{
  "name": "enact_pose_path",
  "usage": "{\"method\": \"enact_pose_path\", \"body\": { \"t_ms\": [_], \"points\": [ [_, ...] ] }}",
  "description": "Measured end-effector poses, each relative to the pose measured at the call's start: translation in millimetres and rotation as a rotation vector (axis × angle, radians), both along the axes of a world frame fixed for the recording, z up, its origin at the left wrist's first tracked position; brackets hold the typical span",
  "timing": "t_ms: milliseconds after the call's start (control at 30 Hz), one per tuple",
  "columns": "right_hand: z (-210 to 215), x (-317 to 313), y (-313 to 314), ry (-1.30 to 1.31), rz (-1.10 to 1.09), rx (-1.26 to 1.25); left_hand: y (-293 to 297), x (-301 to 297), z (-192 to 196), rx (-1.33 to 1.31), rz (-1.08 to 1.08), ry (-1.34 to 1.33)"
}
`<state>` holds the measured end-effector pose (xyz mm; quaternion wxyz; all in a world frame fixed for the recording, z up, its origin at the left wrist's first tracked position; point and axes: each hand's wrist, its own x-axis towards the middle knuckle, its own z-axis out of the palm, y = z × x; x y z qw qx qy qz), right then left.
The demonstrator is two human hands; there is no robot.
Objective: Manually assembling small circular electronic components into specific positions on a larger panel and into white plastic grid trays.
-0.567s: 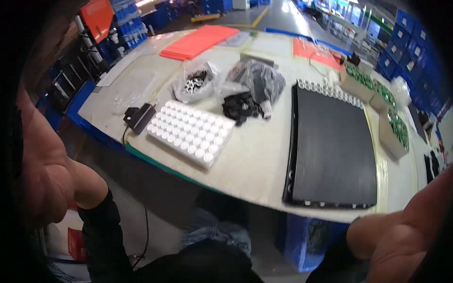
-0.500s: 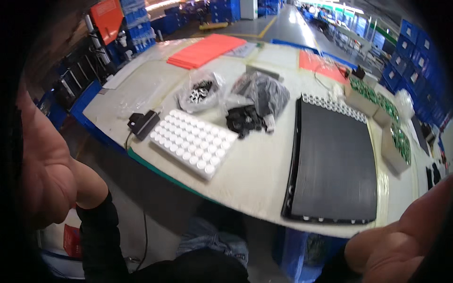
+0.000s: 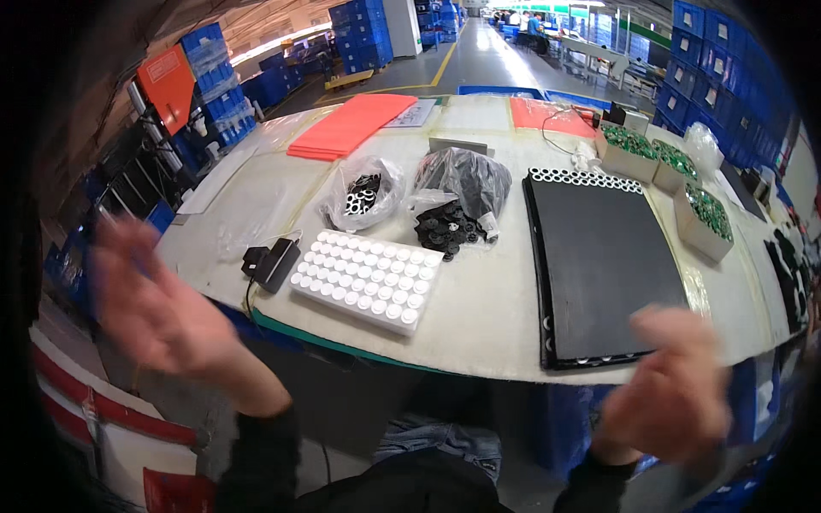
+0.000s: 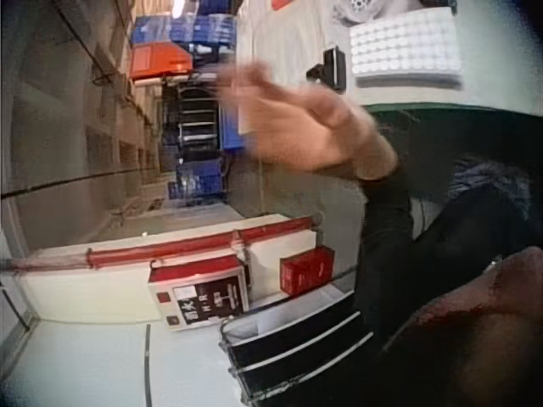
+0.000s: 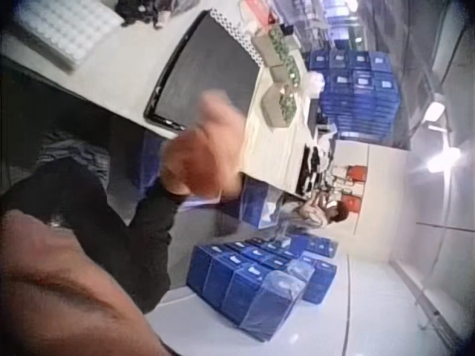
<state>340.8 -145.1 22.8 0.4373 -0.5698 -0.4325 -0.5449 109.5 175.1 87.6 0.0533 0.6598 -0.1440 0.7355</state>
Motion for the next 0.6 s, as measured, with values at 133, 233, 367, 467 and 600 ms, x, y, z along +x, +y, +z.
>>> {"method": "enact_pose_path", "body": {
  "t_ms": [133, 233, 367, 467, 600],
  "points": [
    [-135, 4, 44, 0.625, 0.214, -0.331, -14, 72, -197, -0.789, 0.095, 0.492],
    [-200, -2, 76, 0.799, 0.273, -0.471, -19, 92, -257, -0.524, 0.186, 0.830],
    [-181, 9, 99, 0.868, 0.334, -0.670, -1, 96, -261, -0.419, 0.313, 0.933],
    [-168, 51, 130, 0.890, 0.218, -0.833, 9, 99, -259, -0.423, 0.283, 0.940],
    [-165, 106, 177, 0.804, 0.103, -0.809, 0, 104, -259, -0.313, 0.388, 0.931]
  ]
}}
